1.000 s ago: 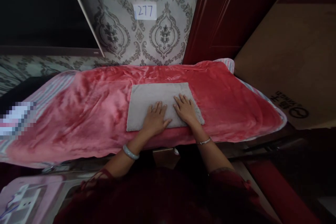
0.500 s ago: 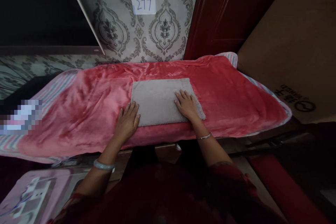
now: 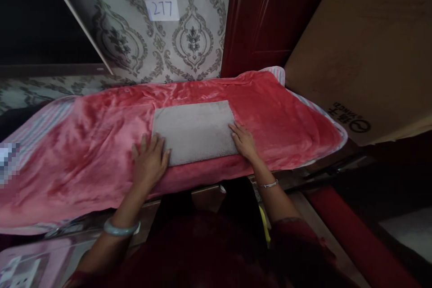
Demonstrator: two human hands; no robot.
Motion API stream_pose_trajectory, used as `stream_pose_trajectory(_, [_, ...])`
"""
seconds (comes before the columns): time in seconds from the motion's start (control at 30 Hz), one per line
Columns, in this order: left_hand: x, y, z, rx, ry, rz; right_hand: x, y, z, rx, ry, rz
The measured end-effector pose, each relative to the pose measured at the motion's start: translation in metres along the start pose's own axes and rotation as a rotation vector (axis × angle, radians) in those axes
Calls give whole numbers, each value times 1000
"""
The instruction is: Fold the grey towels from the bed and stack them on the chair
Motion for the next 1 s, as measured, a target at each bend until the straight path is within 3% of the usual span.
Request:
stream_pose_trajectory(0.1, [55,-4,1,-78,-11,172,1,-1,0,11,-9,8])
stream_pose_trajectory(0.27, [153,-14,24,-200,40,525,1,-2,-2,8,-18,-3])
stream_pose_trajectory(0.33, [176,-17,35,-219,37,588,1,-2,-2,7,-21,-18])
stream_pose_trajectory(0.43, [189,-17,49,-238,7,588,1,-2,-1,8,-20,-29])
stream_pose_trajectory(0.53, [183,-15,54,-219,-17,561,1,-2,-1,5,-13,-23])
stream_pose_trajectory(0.67, [158,-11,52,-172,-22,506,-1,-1,-3,4,-16,-21])
stream_pose_trajectory(0.8, [114,-1,45,-120,-32,394,-1,0,-4,7,-13,-17])
stream_pose_trajectory(1.0, [30,21,28,-34,-51,204,1,0,-2,12,-12,-17])
Point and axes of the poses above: each hand's wrist, its own y-axis away from the middle knuckle, its own z-axis out of the palm, x = y × z, the point moved 4 cm from there along -y, towards the middle knuckle, and after that the axes turned 4 degrees about -z, right-handed, at the moved point
